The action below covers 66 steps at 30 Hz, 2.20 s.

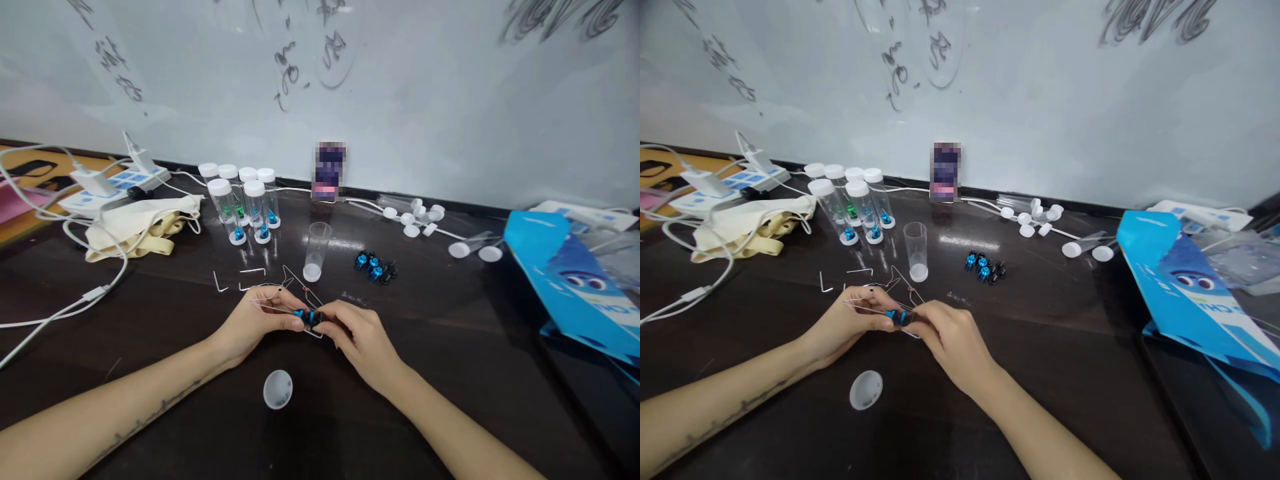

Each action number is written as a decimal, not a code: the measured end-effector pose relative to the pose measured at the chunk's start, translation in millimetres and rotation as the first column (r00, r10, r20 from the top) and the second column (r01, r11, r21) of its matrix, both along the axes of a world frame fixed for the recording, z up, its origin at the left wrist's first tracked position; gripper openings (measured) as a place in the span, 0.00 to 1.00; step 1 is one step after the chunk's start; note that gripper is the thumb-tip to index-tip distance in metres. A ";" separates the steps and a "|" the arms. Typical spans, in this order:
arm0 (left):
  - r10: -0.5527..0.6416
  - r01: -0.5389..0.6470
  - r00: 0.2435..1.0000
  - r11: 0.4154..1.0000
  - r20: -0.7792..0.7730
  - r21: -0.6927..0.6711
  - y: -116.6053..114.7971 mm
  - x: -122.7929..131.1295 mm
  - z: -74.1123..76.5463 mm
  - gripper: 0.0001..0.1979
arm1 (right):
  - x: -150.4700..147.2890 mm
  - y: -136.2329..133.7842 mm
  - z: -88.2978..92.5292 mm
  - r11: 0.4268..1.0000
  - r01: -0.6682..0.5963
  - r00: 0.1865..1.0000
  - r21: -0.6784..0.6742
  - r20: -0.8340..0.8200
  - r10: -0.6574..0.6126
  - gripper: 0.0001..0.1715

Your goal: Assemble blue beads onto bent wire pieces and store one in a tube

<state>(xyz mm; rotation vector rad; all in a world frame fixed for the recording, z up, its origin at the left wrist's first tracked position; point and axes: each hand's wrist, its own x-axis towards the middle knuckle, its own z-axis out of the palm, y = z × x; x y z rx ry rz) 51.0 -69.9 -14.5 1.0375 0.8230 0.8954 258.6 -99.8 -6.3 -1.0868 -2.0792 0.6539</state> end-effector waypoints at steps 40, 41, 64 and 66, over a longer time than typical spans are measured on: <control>0.008 -0.008 1.000 1.000 -0.012 0.003 -0.4 -0.8 0.8 0.10 | -0.7 -0.9 2.9 1.000 0.022 1.000 0.018 -0.006 -0.022 0.11; 0.016 -0.016 1.000 1.000 -0.013 -0.001 -0.6 -0.6 1.4 0.10 | -0.9 -0.8 3.3 1.000 0.021 1.000 0.011 0.002 -0.021 0.11; 0.023 -0.022 1.000 1.000 0.019 -0.016 -0.1 -0.1 1.3 0.10 | -1.4 0.3 2.2 0.999 0.028 1.000 0.031 0.013 -0.029 0.12; 0.009 -0.009 1.000 1.000 0.027 -0.015 0.2 -0.3 0.6 0.10 | -1.5 0.5 3.3 1.000 0.022 0.999 0.022 0.023 -0.022 0.15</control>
